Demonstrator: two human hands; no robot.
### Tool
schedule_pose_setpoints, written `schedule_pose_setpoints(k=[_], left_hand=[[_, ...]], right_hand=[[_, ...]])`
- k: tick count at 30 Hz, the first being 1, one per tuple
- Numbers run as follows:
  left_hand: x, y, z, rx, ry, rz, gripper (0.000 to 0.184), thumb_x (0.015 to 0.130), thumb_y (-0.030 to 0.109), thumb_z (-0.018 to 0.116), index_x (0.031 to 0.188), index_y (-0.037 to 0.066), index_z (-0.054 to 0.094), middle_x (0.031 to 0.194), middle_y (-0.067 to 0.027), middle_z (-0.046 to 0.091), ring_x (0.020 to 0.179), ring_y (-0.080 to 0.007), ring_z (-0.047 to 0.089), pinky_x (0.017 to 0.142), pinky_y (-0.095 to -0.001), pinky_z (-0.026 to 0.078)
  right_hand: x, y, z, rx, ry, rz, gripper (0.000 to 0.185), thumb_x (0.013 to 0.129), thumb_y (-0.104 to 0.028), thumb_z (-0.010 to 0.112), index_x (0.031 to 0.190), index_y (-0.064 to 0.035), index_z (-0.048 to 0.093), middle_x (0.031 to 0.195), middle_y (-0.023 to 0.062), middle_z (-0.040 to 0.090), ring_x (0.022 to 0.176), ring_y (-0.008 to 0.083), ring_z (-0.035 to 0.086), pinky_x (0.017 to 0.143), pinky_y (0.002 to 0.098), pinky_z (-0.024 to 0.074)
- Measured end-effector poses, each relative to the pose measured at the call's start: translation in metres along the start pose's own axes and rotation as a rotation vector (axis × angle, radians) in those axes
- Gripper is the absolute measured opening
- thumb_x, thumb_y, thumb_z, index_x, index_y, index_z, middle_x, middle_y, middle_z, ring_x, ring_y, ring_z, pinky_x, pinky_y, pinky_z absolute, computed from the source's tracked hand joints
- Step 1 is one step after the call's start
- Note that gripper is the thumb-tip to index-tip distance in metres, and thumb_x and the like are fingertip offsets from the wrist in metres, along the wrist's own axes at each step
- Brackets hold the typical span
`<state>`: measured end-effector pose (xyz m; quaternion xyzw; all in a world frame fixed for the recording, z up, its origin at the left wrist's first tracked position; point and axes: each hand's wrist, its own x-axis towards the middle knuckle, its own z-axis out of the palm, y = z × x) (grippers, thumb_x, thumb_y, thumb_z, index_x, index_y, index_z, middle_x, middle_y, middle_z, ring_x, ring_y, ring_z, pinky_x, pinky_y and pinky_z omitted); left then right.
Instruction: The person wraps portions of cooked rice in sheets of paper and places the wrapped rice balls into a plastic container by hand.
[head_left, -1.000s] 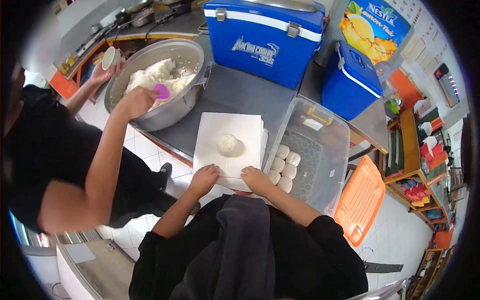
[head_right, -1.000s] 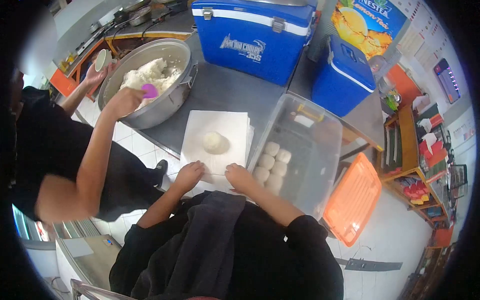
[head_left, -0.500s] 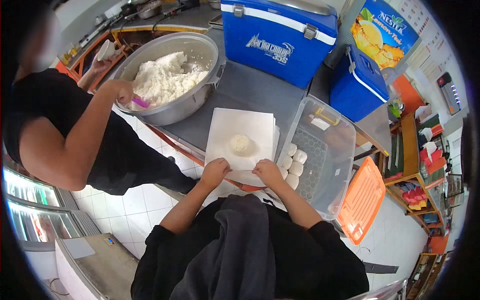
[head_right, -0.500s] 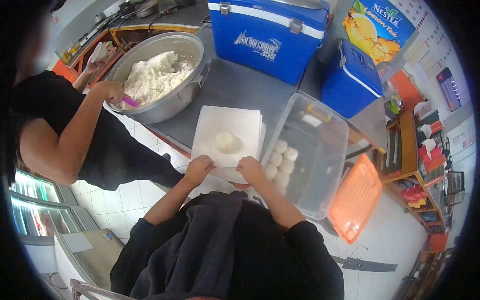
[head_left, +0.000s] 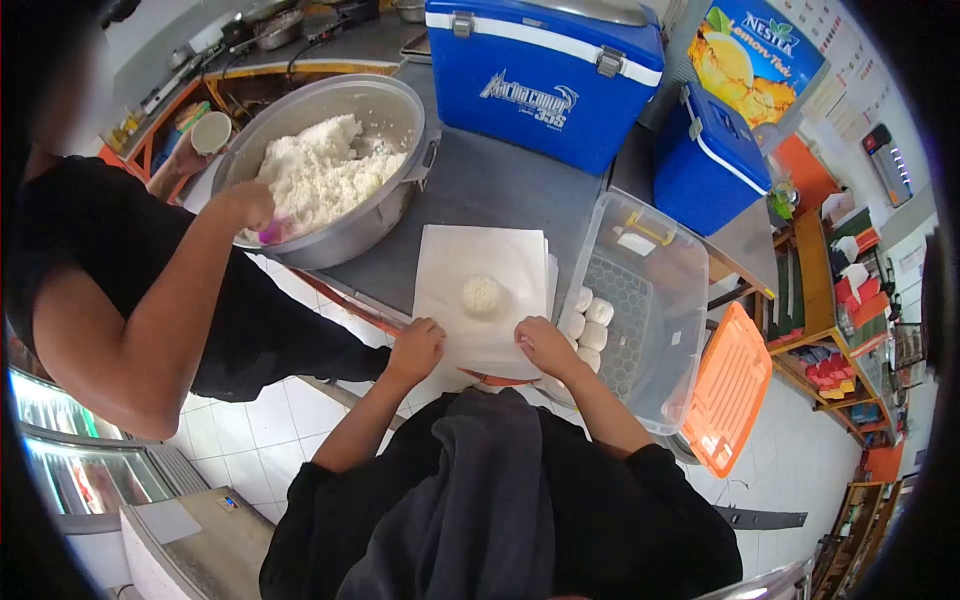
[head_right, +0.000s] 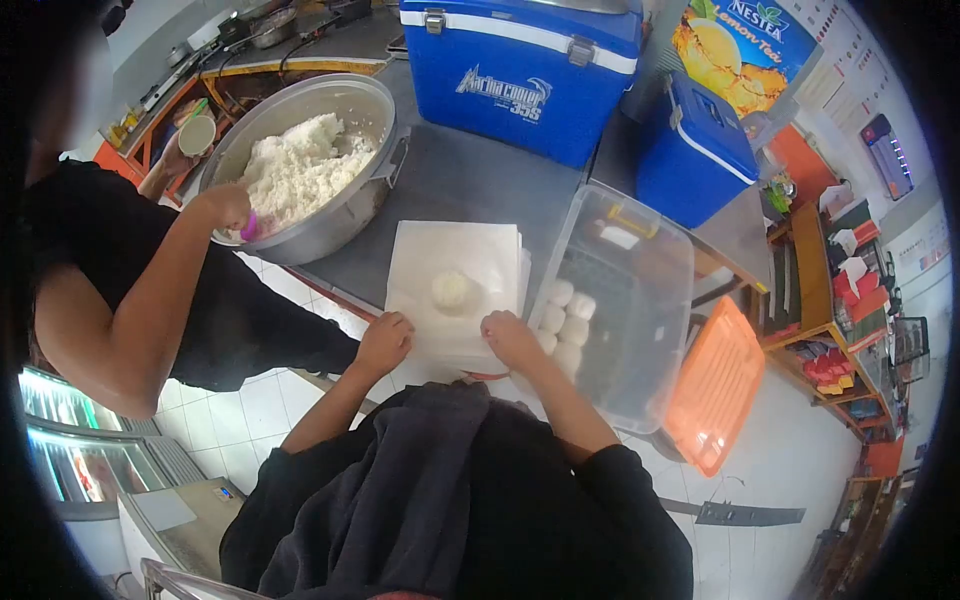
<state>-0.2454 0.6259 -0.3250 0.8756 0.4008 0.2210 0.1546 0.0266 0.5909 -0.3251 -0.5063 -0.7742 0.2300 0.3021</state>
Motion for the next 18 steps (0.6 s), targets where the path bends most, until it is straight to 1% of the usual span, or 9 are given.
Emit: schedule_pose_setpoints(k=[3,6,9,11,12,15,16,17,18], left_hand=[[-0.013,-0.004,-0.01,0.106,0.071,-0.096,0.012,0.067,0.007,0.062,0.08,0.007,0.062,0.085,-0.01,0.059,0.084,-0.0296,0.057,0.072,-0.0401,0.046],[-0.013,-0.006,-0.016,0.05,0.2,-0.182,0.012,0.071,0.005,0.061,0.082,0.005,0.065,0.09,-0.0124,0.06,0.087,-0.0292,0.057,0.076,-0.0374,0.046],[0.004,-0.012,-0.016,-0.141,0.381,-0.139,0.012,0.074,0.006,0.061,0.086,0.003,0.065,0.09,-0.0138,0.061,0.085,-0.0307,0.058,0.076,-0.0361,0.047],[0.024,-0.021,-0.016,-0.366,0.297,-0.396,0.011,0.078,0.006,0.06,0.087,0.002,0.065,0.089,-0.015,0.062,0.084,-0.0307,0.059,0.075,-0.0357,0.047],[0.033,-0.03,-0.014,-0.476,0.257,-0.517,0.01,0.08,0.007,0.059,0.087,0.001,0.064,0.089,-0.0156,0.062,0.084,-0.0307,0.06,0.075,-0.0355,0.047],[0.046,-0.047,-0.011,-0.302,0.219,-0.439,0.01,0.08,0.005,0.057,0.088,0.002,0.064,0.09,-0.0151,0.062,0.083,-0.0304,0.061,0.075,-0.0356,0.047],[0.048,-0.046,-0.011,-0.3,0.217,-0.437,0.01,0.08,0.005,0.057,0.088,0.002,0.064,0.09,-0.0151,0.062,0.083,-0.0304,0.061,0.075,-0.0356,0.047],[0.048,-0.045,-0.012,-0.241,0.358,-0.227,0.01,0.081,0.005,0.056,0.088,0.003,0.063,0.09,-0.0144,0.062,0.081,-0.0313,0.061,0.074,-0.0367,0.048],[0.047,-0.044,-0.011,-0.183,0.49,-0.014,0.01,0.081,0.005,0.055,0.089,0.004,0.061,0.09,-0.0138,0.063,0.079,-0.0323,0.061,0.072,-0.0377,0.048]], right_hand=[[-0.004,0.009,-0.015,-0.171,-0.039,-0.001,0.007,0.076,-0.012,0.065,0.076,-0.0051,0.063,0.079,0.0106,0.058,0.086,0.0265,0.054,0.074,0.0355,0.0426],[0.002,0.019,-0.024,0.042,-0.048,-0.032,0.006,0.077,-0.008,0.062,0.082,-0.0045,0.064,0.082,0.0098,0.06,0.083,0.0246,0.056,0.072,0.0346,0.0438],[0.019,0.03,-0.016,0.297,0.114,0.012,0.01,0.082,-0.011,0.059,0.085,-0.0034,0.064,0.079,0.0082,0.062,0.073,0.0242,0.057,0.065,0.0331,0.0446],[0.037,0.037,-0.012,0.358,0.198,0.292,0.016,0.085,-0.017,0.058,0.084,-0.0013,0.062,0.068,0.0107,0.06,0.059,0.0234,0.055,0.057,0.0321,0.0428],[0.046,0.042,-0.009,0.359,0.208,0.282,0.016,0.085,-0.017,0.058,0.084,-0.0013,0.062,0.068,0.0107,0.06,0.059,0.0234,0.055,0.057,0.0321,0.0428],[0.055,0.05,-0.002,0.088,0.273,0.329,0.022,0.087,-0.02,0.057,0.081,0.0004,0.059,0.058,0.0132,0.053,0.051,0.0226,0.05,0.052,0.0312,0.0402],[0.054,0.049,-0.003,0.069,0.236,0.374,0.024,0.087,-0.024,0.056,0.081,-0.0014,0.06,0.062,0.0162,0.055,0.056,0.0286,0.052,0.055,0.0346,0.0414],[0.053,0.048,-0.004,0.051,0.201,0.422,0.026,0.088,-0.027,0.054,0.08,-0.0031,0.06,0.066,0.0191,0.056,0.062,0.0346,0.055,0.059,0.0381,0.0425],[0.052,0.044,-0.008,0.054,0.205,0.432,0.026,0.088,-0.027,0.054,0.08,-0.0031,0.06,0.066,0.0191,0.056,0.062,0.0346,0.055,0.059,0.0381,0.0425]])
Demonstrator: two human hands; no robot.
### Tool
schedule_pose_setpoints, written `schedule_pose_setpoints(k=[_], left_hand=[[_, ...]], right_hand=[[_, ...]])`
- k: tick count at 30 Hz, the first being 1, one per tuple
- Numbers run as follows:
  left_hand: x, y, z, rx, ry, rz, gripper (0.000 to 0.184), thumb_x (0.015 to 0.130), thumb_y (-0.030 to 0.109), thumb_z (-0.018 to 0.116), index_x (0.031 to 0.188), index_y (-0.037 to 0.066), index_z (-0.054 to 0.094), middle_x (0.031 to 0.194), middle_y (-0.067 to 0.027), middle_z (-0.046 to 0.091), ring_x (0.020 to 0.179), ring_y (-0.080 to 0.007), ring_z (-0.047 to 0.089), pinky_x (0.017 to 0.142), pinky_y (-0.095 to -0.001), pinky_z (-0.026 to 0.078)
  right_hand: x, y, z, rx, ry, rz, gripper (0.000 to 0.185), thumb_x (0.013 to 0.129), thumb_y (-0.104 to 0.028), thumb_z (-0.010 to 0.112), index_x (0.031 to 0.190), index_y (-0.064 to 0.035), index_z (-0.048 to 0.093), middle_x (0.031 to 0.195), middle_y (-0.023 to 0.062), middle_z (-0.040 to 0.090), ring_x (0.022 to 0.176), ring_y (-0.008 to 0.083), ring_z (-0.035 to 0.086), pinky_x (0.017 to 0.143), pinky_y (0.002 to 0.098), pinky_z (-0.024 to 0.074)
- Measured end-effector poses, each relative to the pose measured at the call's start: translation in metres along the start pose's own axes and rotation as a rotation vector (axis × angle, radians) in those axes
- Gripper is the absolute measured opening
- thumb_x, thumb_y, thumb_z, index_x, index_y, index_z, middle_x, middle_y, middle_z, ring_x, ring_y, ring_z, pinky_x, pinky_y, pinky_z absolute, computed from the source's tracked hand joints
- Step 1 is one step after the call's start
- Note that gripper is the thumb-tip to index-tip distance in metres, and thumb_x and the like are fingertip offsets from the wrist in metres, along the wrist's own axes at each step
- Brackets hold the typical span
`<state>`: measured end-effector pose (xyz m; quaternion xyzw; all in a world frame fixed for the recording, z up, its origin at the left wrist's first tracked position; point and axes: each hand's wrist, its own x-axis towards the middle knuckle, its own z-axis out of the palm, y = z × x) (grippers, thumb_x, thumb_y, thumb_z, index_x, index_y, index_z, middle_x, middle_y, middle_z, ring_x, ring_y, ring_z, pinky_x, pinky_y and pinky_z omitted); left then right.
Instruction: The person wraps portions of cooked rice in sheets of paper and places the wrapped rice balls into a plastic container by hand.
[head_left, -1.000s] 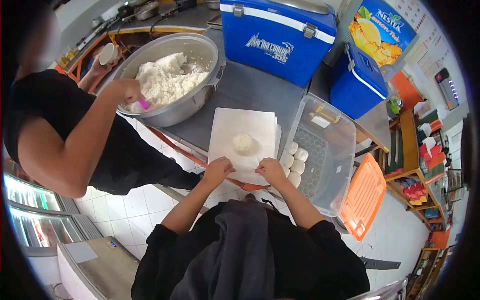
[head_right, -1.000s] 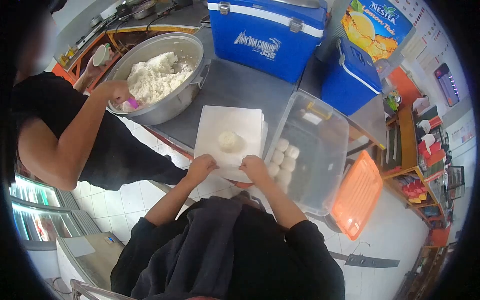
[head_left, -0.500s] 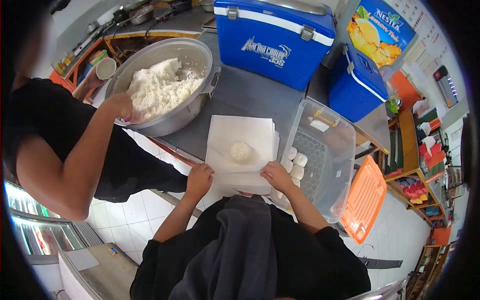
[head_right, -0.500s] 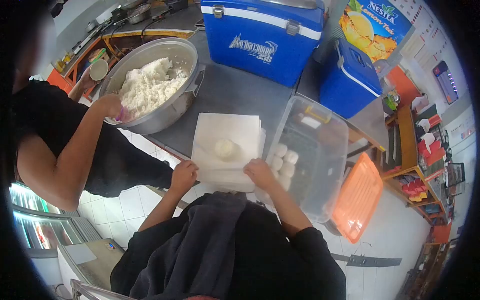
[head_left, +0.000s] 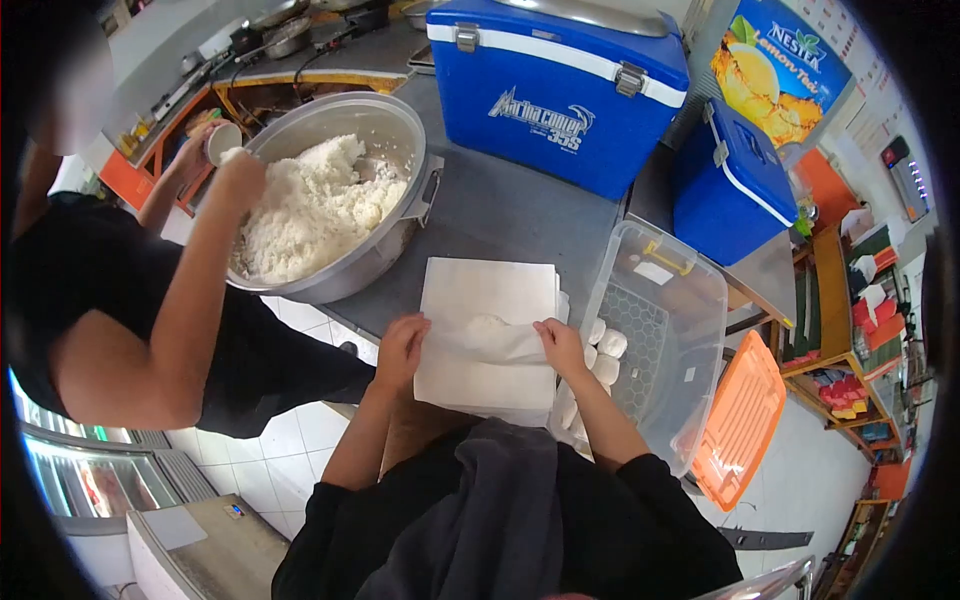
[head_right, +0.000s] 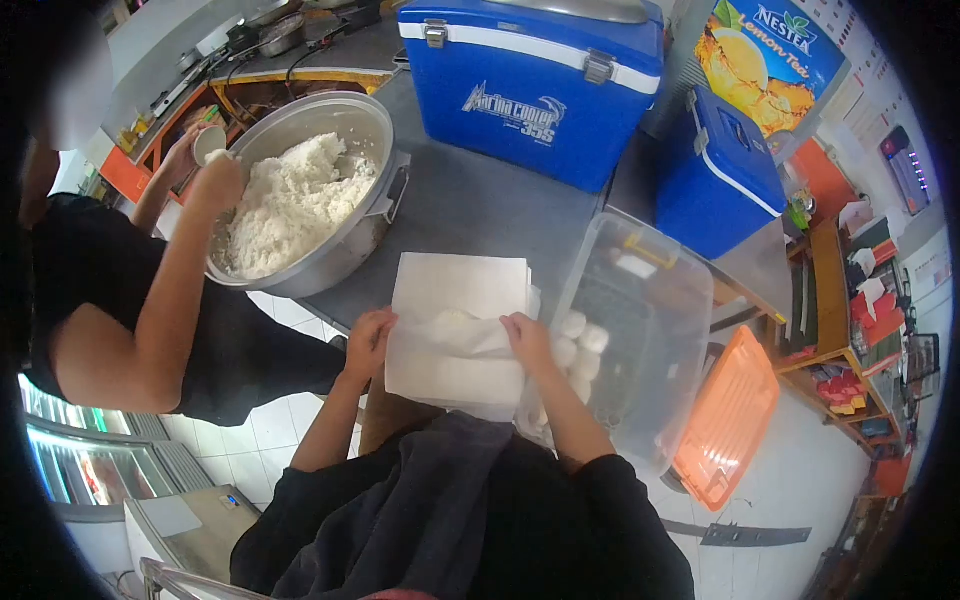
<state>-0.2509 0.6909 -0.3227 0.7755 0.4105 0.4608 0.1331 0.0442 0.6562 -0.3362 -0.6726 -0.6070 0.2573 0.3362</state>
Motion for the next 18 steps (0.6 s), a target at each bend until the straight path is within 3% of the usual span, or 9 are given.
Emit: schedule_pose_setpoints(k=[4,6,8,9,11,12,14,15,18], left_hand=[[-0.035,0.003,0.004,0.046,-0.105,0.066,0.012,0.082,0.003,0.052,0.092,0.006,0.057,0.088,-0.0133,0.062,0.079,-0.0341,0.059,0.07,-0.0405,0.047],[-0.052,0.003,0.006,0.025,-0.199,-0.201,0.014,0.082,0.002,0.05,0.095,0.007,0.054,0.085,-0.0135,0.061,0.08,-0.0357,0.058,0.069,-0.0421,0.046],[-0.058,-0.006,0.015,0.026,-0.159,-0.216,0.014,0.083,0.002,0.048,0.096,0.006,0.053,0.082,-0.0138,0.06,0.078,-0.0352,0.059,0.067,-0.0405,0.047],[-0.057,-0.007,0.019,0.006,-0.07,-0.272,0.013,0.084,0.004,0.048,0.096,0.005,0.053,0.081,-0.0148,0.06,0.075,-0.0351,0.059,0.065,-0.0396,0.047],[-0.056,-0.007,0.027,-0.018,0.017,-0.331,0.012,0.086,0.005,0.048,0.096,0.004,0.053,0.081,-0.0157,0.06,0.072,-0.0349,0.059,0.064,-0.0387,0.046],[-0.051,-0.005,0.028,0.0,0.03,-0.375,0.013,0.086,0.006,0.047,0.098,0.004,0.053,0.08,-0.0165,0.06,0.072,-0.0347,0.059,0.064,-0.0383,0.046],[-0.037,-0.001,0.029,0.02,0.042,-0.42,0.014,0.087,0.007,0.047,0.099,0.003,0.053,0.079,-0.0173,0.059,0.072,-0.0345,0.059,0.064,-0.0378,0.046],[-0.03,0.0,0.03,0.038,0.008,-0.454,0.015,0.088,0.009,0.047,0.101,0.003,0.052,0.077,-0.0179,0.059,0.07,-0.0346,0.059,0.063,-0.0382,0.046],[-0.011,-0.004,0.029,0.081,-0.139,-0.556,0.018,0.088,0.01,0.047,0.103,0.003,0.052,0.077,-0.0186,0.058,0.071,-0.0348,0.058,0.063,-0.0389,0.046]], right_hand=[[-0.02,0.002,-0.008,0.036,0.043,-0.022,0.022,0.086,-0.024,0.056,0.08,-0.0037,0.06,0.063,0.0164,0.055,0.061,0.0342,0.055,0.059,0.0395,0.0428],[-0.023,0.007,-0.006,0.034,0.065,-0.075,0.02,0.086,-0.023,0.056,0.08,-0.004,0.059,0.063,0.016,0.055,0.061,0.0342,0.055,0.059,0.0399,0.043],[-0.022,0.01,-0.003,0.034,0.279,-0.528,0.019,0.088,-0.017,0.053,0.079,-0.0005,0.057,0.053,0.0117,0.047,0.044,0.0213,0.044,0.046,0.0324,0.0352],[-0.023,0.008,-0.003,0.033,0.278,-0.526,0.019,0.088,-0.017,0.053,0.079,-0.0005,0.057,0.053,0.0117,0.047,0.044,0.0213,0.044,0.046,0.0324,0.0352],[-0.026,0.006,-0.005,0.1,0.122,-0.164,0.021,0.086,-0.022,0.055,0.078,-0.0029,0.058,0.065,0.0155,0.057,0.063,0.0348,0.056,0.059,0.0417,0.0438],[-0.025,0.002,-0.006,0.098,0.121,-0.161,0.021,0.086,-0.022,0.055,0.078,-0.0029,0.058,0.065,0.0155,0.057,0.063,0.0348,0.056,0.059,0.0417,0.0438],[-0.019,-0.007,-0.005,0.034,0.054,0.069,0.023,0.087,-0.023,0.053,0.077,-0.0024,0.056,0.067,0.016,0.059,0.065,0.0358,0.057,0.06,0.0439,0.0434],[-0.016,-0.006,-0.001,0.034,0.052,0.07,0.023,0.087,-0.023,0.053,0.077,-0.0024,0.056,0.067,0.016,0.059,0.065,0.0358,0.057,0.06,0.0439,0.0434],[-0.013,-0.002,0.012,-0.375,-0.03,0.05,0.026,0.088,-0.027,0.052,0.077,-0.0027,0.055,0.068,0.018,0.059,0.066,0.0365,0.057,0.06,0.0445,0.0437]])
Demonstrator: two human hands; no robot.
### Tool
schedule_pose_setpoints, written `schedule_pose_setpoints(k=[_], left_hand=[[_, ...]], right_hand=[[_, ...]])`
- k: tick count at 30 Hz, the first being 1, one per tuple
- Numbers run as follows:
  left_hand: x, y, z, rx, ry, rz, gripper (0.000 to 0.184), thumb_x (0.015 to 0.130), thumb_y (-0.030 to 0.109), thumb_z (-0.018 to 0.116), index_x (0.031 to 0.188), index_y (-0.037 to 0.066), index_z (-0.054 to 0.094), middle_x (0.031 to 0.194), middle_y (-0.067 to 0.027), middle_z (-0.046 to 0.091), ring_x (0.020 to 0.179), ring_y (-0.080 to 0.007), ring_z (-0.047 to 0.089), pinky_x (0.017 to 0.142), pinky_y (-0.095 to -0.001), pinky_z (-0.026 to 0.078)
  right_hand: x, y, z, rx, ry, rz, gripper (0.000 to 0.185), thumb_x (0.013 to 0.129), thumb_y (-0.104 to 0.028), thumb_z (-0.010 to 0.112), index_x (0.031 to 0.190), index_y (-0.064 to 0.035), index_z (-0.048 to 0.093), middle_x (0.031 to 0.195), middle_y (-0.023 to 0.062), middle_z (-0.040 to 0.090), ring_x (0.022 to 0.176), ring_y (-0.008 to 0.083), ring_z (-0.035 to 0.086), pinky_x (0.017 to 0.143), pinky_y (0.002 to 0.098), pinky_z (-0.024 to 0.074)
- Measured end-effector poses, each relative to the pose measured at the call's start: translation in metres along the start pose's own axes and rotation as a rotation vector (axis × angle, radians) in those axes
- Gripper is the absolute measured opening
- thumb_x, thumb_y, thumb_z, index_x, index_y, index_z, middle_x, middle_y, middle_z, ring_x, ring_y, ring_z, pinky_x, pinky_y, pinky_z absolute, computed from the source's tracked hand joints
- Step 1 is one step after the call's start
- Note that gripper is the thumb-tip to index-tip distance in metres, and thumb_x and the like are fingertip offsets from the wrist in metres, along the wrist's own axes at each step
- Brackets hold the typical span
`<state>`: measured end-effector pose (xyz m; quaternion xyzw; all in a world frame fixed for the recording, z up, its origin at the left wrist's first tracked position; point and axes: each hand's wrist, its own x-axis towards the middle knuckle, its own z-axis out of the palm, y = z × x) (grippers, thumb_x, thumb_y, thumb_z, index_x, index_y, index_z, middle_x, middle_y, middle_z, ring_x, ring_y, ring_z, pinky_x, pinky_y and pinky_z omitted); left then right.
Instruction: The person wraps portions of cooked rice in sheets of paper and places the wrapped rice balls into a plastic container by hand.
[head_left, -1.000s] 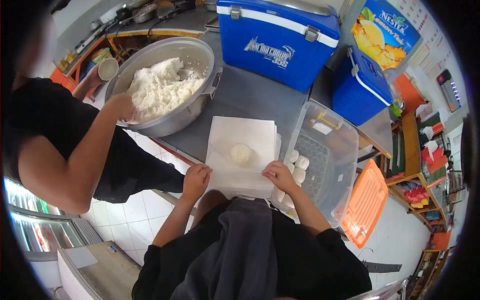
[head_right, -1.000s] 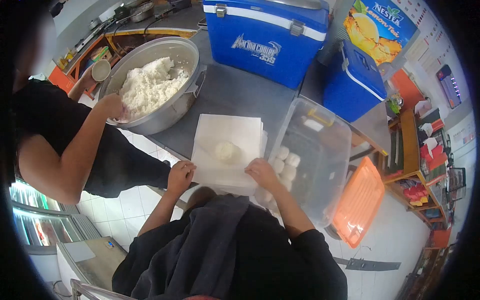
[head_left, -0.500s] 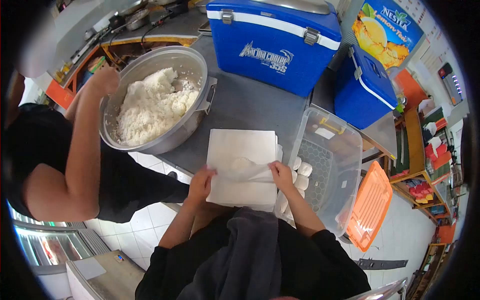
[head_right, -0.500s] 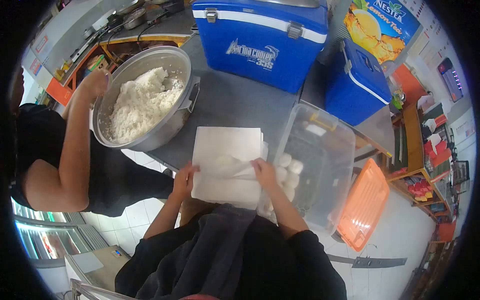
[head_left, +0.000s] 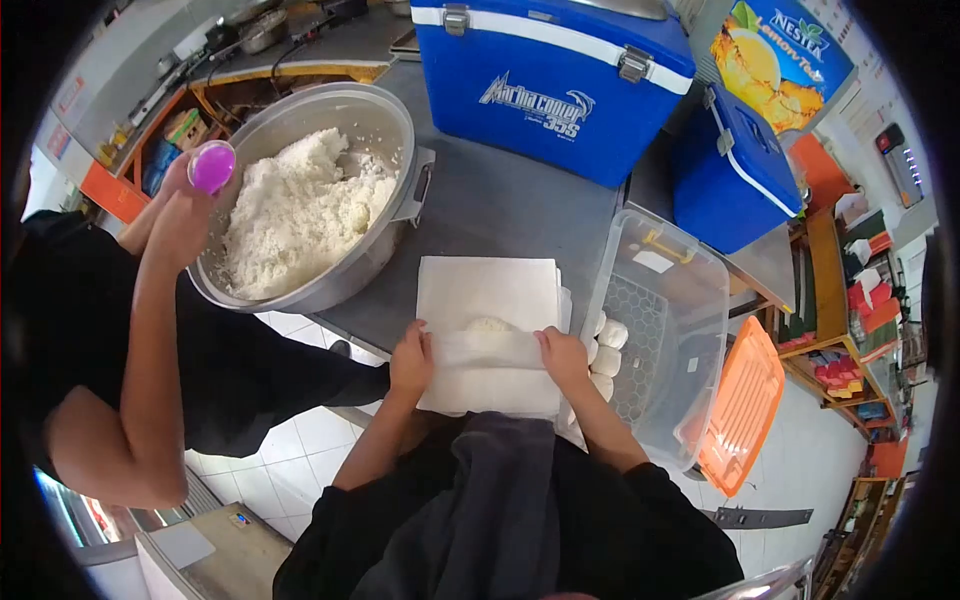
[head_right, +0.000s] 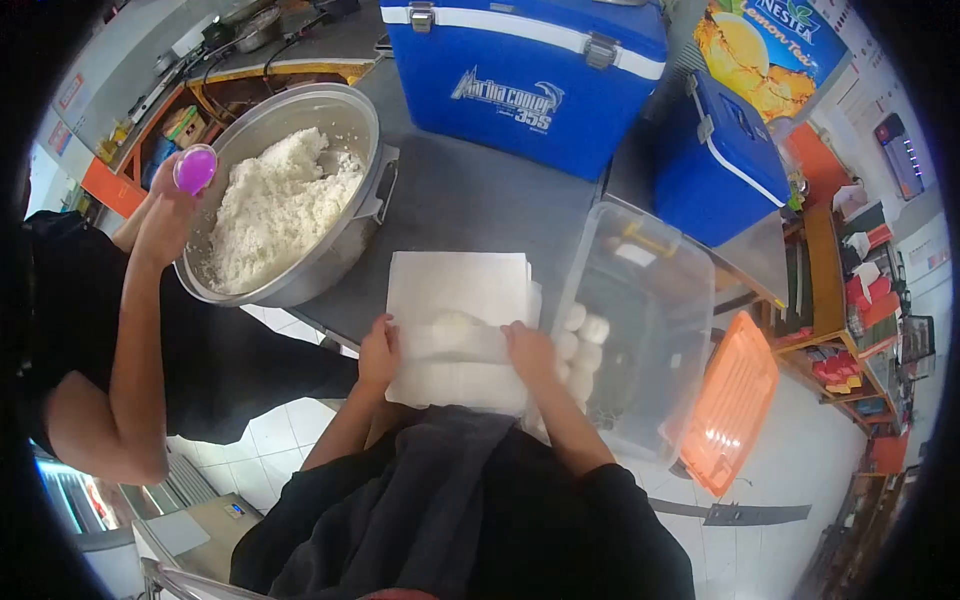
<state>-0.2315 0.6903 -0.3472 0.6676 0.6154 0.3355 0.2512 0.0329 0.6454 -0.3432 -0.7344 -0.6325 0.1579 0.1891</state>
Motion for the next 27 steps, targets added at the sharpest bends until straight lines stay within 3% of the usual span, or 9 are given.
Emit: schedule_pose_setpoints(k=[2,5,8,10,12,18,20,24,27], left_hand=[[-0.002,-0.003,0.002,0.044,-0.11,-0.069,0.018,0.087,0.009,0.046,0.103,0.003,0.052,0.08,-0.0189,0.058,0.075,-0.0348,0.057,0.064,-0.0391,0.045],[-0.011,-0.01,0.004,0.144,0.153,0.153,0.022,0.083,0.008,0.048,0.104,0.004,0.052,0.098,-0.0185,0.057,0.091,-0.0319,0.055,0.075,-0.0416,0.043],[-0.035,0.011,-0.004,0.309,-0.02,0.399,0.032,0.079,0.009,0.051,0.111,0.006,0.051,0.115,-0.0139,0.052,0.107,-0.028,0.049,0.088,-0.0429,0.038],[-0.048,0.042,0.006,0.393,-0.293,0.766,0.043,0.077,0.013,0.054,0.119,0.007,0.047,0.124,-0.0086,0.048,0.115,-0.0235,0.046,0.094,-0.0445,0.033],[-0.048,0.048,0.013,0.397,-0.254,0.724,0.045,0.077,0.015,0.054,0.121,0.007,0.046,0.125,-0.0075,0.047,0.117,-0.0225,0.043,0.095,-0.0442,0.032],[-0.041,0.055,0.009,0.358,-0.276,0.633,0.047,0.077,0.018,0.055,0.122,0.007,0.046,0.128,-0.0064,0.044,0.119,-0.0207,0.04,0.096,-0.0439,0.031],[-0.035,0.06,0.007,0.339,-0.273,0.632,0.046,0.077,0.017,0.056,0.121,0.007,0.046,0.126,-0.0063,0.045,0.118,-0.021,0.042,0.095,-0.0431,0.032],[-0.024,0.059,0.012,0.259,-0.288,0.639,0.042,0.075,0.014,0.059,0.116,0.008,0.049,0.115,-0.0059,0.051,0.105,-0.0227,0.048,0.087,-0.0422,0.035],[-0.004,0.057,0.015,0.237,-0.325,0.59,0.042,0.074,0.015,0.062,0.115,0.009,0.05,0.109,-0.0062,0.052,0.101,-0.0236,0.048,0.083,-0.0427,0.036]], right_hand=[[-0.001,0.001,0.003,-0.025,0.016,-0.006,0.029,0.087,-0.029,0.052,0.076,-0.0027,0.054,0.065,0.0192,0.057,0.065,0.0369,0.057,0.059,0.0433,0.0445],[-0.006,0.002,-0.014,0.277,-0.019,0.047,0.031,0.085,-0.033,0.055,0.077,-0.004,0.057,0.074,0.018,0.058,0.073,0.035,0.057,0.063,0.0433,0.0441],[-0.023,0.008,-0.028,-0.065,0.208,-0.225,0.028,0.078,-0.034,0.063,0.08,-0.0062,0.06,0.089,0.0152,0.055,0.085,0.0313,0.053,0.07,0.0415,0.0428],[-0.036,-0.001,-0.049,-0.109,0.097,-0.198,0.025,0.075,-0.031,0.066,0.082,-0.0069,0.062,0.093,0.014,0.052,0.088,0.0301,0.05,0.073,0.0402,0.0424],[-0.042,0.004,-0.049,-0.155,-0.001,-0.172,0.024,0.072,-0.027,0.069,0.084,-0.0075,0.063,0.098,0.0129,0.048,0.091,0.0289,0.048,0.076,0.0388,0.0419],[-0.032,0.031,0.0,0.663,0.04,-0.184,0.024,0.074,-0.013,0.068,0.096,-0.0065,0.062,0.092,0.0059,0.049,0.085,0.0161,0.047,0.067,0.0256,0.0392],[-0.008,0.034,0.018,1.062,0.078,0.273,0.024,0.077,-0.008,0.067,0.098,-0.0058,0.058,0.099,0.0066,0.049,0.085,0.0148,0.048,0.067,0.0239,0.0409],[0.056,0.006,0.017,0.522,0.349,0.121,0.04,0.075,-0.012,0.07,0.108,-0.0037,0.049,0.098,0.0114,0.05,0.089,0.0217,0.052,0.077,0.0304,0.0453],[0.086,-0.005,0.011,0.635,0.316,0.202,0.049,0.073,-0.006,0.068,0.116,-0.006,0.043,0.089,0.0092,0.055,0.087,0.0205,0.054,0.078,0.0309,0.0463]])
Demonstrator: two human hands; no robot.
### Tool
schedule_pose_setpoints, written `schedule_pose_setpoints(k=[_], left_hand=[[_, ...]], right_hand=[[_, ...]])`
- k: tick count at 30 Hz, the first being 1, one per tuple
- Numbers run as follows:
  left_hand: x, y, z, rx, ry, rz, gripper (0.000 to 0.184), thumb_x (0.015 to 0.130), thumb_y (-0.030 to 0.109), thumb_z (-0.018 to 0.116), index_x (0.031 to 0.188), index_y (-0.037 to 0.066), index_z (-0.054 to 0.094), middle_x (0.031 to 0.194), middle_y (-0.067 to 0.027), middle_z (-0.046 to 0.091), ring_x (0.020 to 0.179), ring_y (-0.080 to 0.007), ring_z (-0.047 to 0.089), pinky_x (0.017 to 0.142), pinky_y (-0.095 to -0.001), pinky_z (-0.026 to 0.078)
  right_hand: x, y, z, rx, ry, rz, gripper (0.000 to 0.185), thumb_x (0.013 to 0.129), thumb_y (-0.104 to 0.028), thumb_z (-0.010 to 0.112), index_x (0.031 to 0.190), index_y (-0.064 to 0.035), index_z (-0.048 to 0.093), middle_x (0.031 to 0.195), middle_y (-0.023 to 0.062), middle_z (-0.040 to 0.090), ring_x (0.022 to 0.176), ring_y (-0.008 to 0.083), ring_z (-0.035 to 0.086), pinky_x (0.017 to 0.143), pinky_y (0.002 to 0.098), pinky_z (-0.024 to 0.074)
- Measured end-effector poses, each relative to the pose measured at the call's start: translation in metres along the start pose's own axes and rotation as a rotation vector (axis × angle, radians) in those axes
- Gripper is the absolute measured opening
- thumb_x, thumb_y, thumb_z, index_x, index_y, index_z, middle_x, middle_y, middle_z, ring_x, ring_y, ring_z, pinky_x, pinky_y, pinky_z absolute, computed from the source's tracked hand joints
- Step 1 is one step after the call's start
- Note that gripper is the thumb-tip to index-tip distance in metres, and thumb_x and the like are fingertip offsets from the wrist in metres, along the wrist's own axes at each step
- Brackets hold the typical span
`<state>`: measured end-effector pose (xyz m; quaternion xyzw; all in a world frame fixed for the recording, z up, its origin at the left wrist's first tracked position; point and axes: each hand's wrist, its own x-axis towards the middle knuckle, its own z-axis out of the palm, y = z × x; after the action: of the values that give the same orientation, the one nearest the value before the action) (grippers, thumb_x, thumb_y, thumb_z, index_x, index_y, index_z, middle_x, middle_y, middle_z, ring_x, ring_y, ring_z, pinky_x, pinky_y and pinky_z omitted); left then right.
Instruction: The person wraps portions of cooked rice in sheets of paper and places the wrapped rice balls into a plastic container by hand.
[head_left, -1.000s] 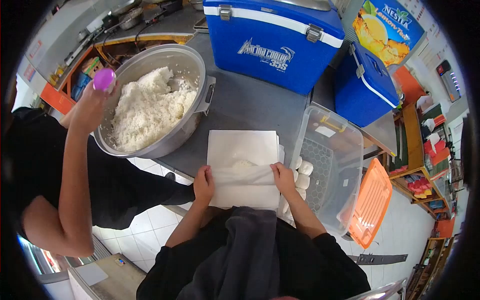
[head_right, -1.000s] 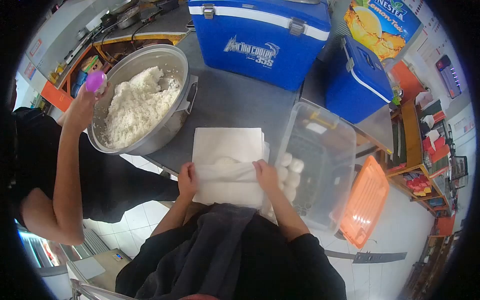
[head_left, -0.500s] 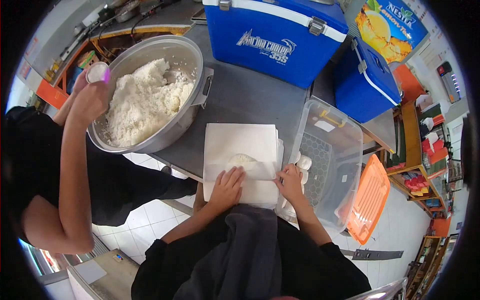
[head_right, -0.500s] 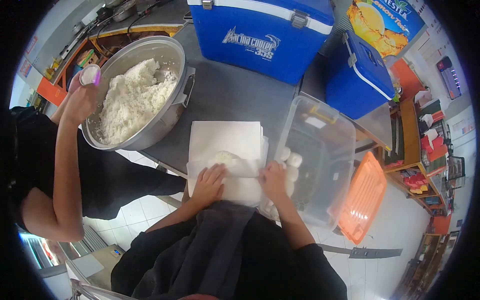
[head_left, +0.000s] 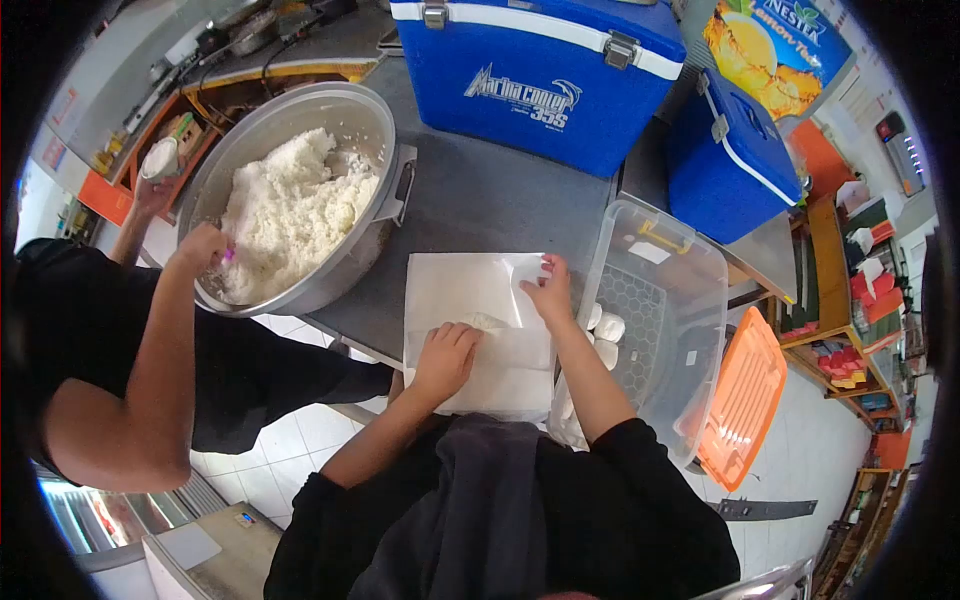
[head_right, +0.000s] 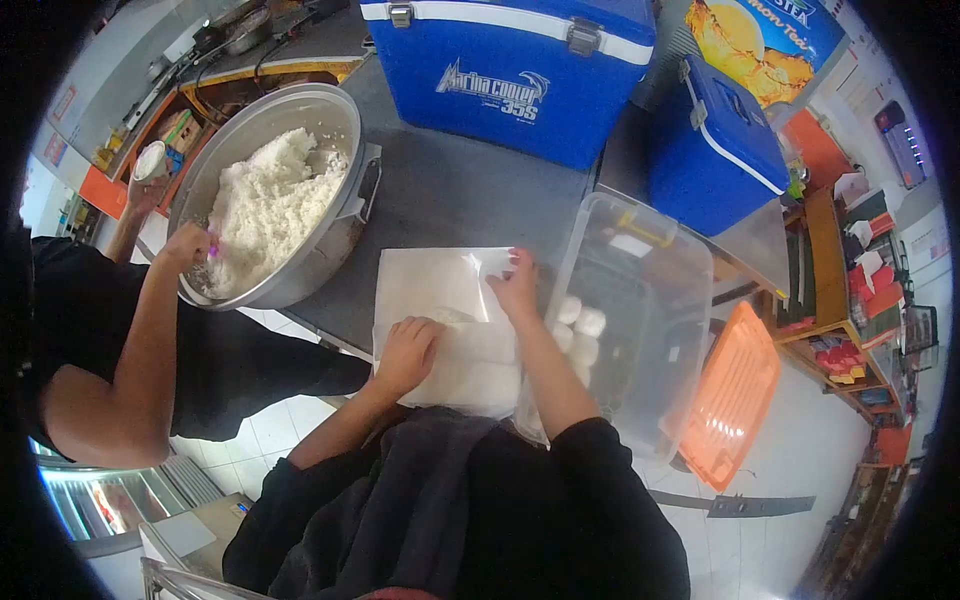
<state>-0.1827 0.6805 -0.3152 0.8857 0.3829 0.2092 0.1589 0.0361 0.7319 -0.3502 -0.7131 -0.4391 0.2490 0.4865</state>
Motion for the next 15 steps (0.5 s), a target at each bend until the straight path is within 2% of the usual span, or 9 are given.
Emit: schedule_pose_setpoints(k=[1,3,4,6,7,9,11,13,15], left_hand=[[0.007,-0.002,-0.004,-0.034,-0.043,-0.041,0.043,0.074,0.017,0.063,0.115,0.01,0.05,0.107,-0.0064,0.052,0.1,-0.0238,0.048,0.082,-0.0432,0.036],[0.022,0.007,-0.02,0.055,0.015,-0.115,0.044,0.074,0.017,0.063,0.115,0.01,0.05,0.111,-0.0064,0.051,0.103,-0.0231,0.047,0.083,-0.0434,0.036],[0.03,0.014,-0.031,0.134,0.072,-0.192,0.045,0.074,0.018,0.064,0.116,0.01,0.05,0.115,-0.0063,0.05,0.107,-0.0224,0.046,0.085,-0.0437,0.035],[0.045,0.016,-0.042,0.204,0.151,-0.135,0.041,0.074,0.019,0.065,0.112,0.01,0.054,0.121,-0.006,0.048,0.112,-0.0212,0.043,0.089,-0.0443,0.034],[0.051,0.016,-0.045,0.273,0.232,-0.078,0.037,0.073,0.019,0.065,0.108,0.01,0.058,0.127,-0.0057,0.045,0.117,-0.02,0.04,0.093,-0.0449,0.032],[0.059,0.002,-0.047,0.3,0.108,0.058,0.03,0.074,0.019,0.064,0.103,0.01,0.061,0.126,-0.0064,0.048,0.117,-0.0207,0.043,0.095,-0.045,0.033],[0.062,-0.011,-0.043,0.326,-0.014,0.196,0.024,0.075,0.018,0.063,0.097,0.01,0.065,0.125,-0.007,0.05,0.116,-0.0214,0.045,0.096,-0.0452,0.033],[0.064,-0.015,-0.037,0.024,-0.194,0.021,0.016,0.077,0.021,0.061,0.088,0.01,0.067,0.105,-0.0097,0.062,0.096,-0.0275,0.057,0.086,-0.0432,0.042],[0.057,-0.007,-0.039,0.019,-0.215,-0.024,0.017,0.08,0.021,0.057,0.088,0.009,0.066,0.097,-0.0103,0.064,0.089,-0.0288,0.059,0.08,-0.0427,0.045]], right_hand=[[0.002,-0.002,-0.003,0.008,0.002,-0.002,0.049,0.073,-0.006,0.068,0.116,-0.006,0.043,0.089,0.0092,0.055,0.087,0.0205,0.054,0.078,0.0309,0.0463],[0.008,-0.005,-0.02,0.418,-0.419,0.042,0.041,0.071,-0.001,0.065,0.109,-0.0055,0.05,0.082,0.0071,0.059,0.082,0.019,0.055,0.077,0.032,0.0466],[0.005,-0.016,-0.036,0.421,-0.418,0.04,0.041,0.071,-0.001,0.065,0.109,-0.0055,0.05,0.082,0.0071,0.059,0.082,0.019,0.055,0.077,0.032,0.0466],[-0.015,-0.048,-0.071,0.146,-0.732,-0.299,0.031,0.068,0.004,0.061,0.097,-0.0061,0.057,0.079,0.0061,0.062,0.079,0.0199,0.058,0.074,0.0328,0.0462],[-0.025,-0.047,-0.074,0.145,-0.73,-0.298,0.031,0.068,0.004,0.061,0.097,-0.0061,0.057,0.079,0.0061,0.062,0.079,0.0199,0.058,0.074,0.0328,0.0462],[-0.048,-0.048,-0.077,-0.308,-0.016,-0.545,0.022,0.067,0.006,0.056,0.087,-0.0034,0.06,0.082,0.0072,0.062,0.083,0.0272,0.06,0.082,0.036,0.0441],[-0.08,-0.037,-0.06,-0.155,0.137,-0.692,0.017,0.07,0.004,0.055,0.084,-0.0034,0.06,0.085,0.0094,0.062,0.09,0.03,0.058,0.085,0.0363,0.0429],[-0.101,-0.037,-0.043,-0.13,-0.45,-1.057,0.017,0.074,-0.001,0.055,0.09,-0.0017,0.059,0.101,0.0116,0.061,0.103,0.0276,0.054,0.096,0.0388,0.0384],[-0.12,-0.051,-0.027,-0.321,-0.506,-1.064,0.025,0.076,-0.004,0.055,0.101,-0.0006,0.057,0.111,0.0139,0.056,0.109,0.0274,0.05,0.097,0.0398,0.0379]])
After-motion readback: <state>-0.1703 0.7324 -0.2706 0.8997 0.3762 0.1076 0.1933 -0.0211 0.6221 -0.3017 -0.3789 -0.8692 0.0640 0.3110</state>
